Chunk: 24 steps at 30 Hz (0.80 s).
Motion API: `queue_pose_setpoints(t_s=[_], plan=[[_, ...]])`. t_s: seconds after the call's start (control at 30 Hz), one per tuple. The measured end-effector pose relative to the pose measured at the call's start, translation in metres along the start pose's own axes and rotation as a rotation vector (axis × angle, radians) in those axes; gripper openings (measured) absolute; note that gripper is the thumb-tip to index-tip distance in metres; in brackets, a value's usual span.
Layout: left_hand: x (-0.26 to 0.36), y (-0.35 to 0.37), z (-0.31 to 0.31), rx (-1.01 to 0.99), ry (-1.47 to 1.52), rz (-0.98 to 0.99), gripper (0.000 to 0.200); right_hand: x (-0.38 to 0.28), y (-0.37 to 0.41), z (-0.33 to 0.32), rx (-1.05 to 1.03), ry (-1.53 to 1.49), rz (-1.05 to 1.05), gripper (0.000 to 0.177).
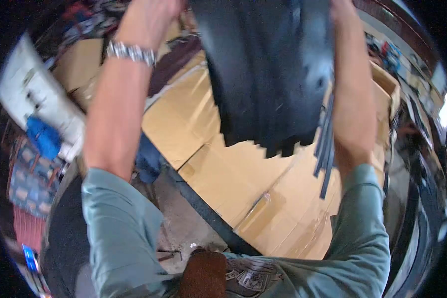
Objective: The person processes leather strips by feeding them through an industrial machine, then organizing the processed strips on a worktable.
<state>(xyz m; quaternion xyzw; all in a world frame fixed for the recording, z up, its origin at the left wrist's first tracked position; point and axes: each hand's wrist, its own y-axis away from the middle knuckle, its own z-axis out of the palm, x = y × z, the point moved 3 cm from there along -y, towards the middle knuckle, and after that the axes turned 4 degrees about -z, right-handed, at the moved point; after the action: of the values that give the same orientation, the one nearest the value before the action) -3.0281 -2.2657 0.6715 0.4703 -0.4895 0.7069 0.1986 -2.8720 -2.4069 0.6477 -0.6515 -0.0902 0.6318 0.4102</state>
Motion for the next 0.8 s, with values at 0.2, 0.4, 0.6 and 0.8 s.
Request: queue_pose_setpoints(t_s=[0.2,0.4,0.6,0.8], plan=[[-0.277,0.126,-0.092,0.074,0.362,-0.712,0.051,0.256,0.176,0.003,0.322,-0.086,0.547,0.057],[-0.543,0.237,-0.137,-0.285,0.637,-1.026,0.051,0.419,0.35,0.019,0.689,-0.202,0.969,0.061],[-0.541,0.241,-0.162,-0.336,0.791,-1.384,0.05,0.421,0.357,0.051,0.916,-0.234,1.049,0.062],[-0.527,0.274,-0.179,-0.38,0.814,-1.385,0.046,0.415,0.398,0.109,1.07,-0.325,1.018,0.064]])
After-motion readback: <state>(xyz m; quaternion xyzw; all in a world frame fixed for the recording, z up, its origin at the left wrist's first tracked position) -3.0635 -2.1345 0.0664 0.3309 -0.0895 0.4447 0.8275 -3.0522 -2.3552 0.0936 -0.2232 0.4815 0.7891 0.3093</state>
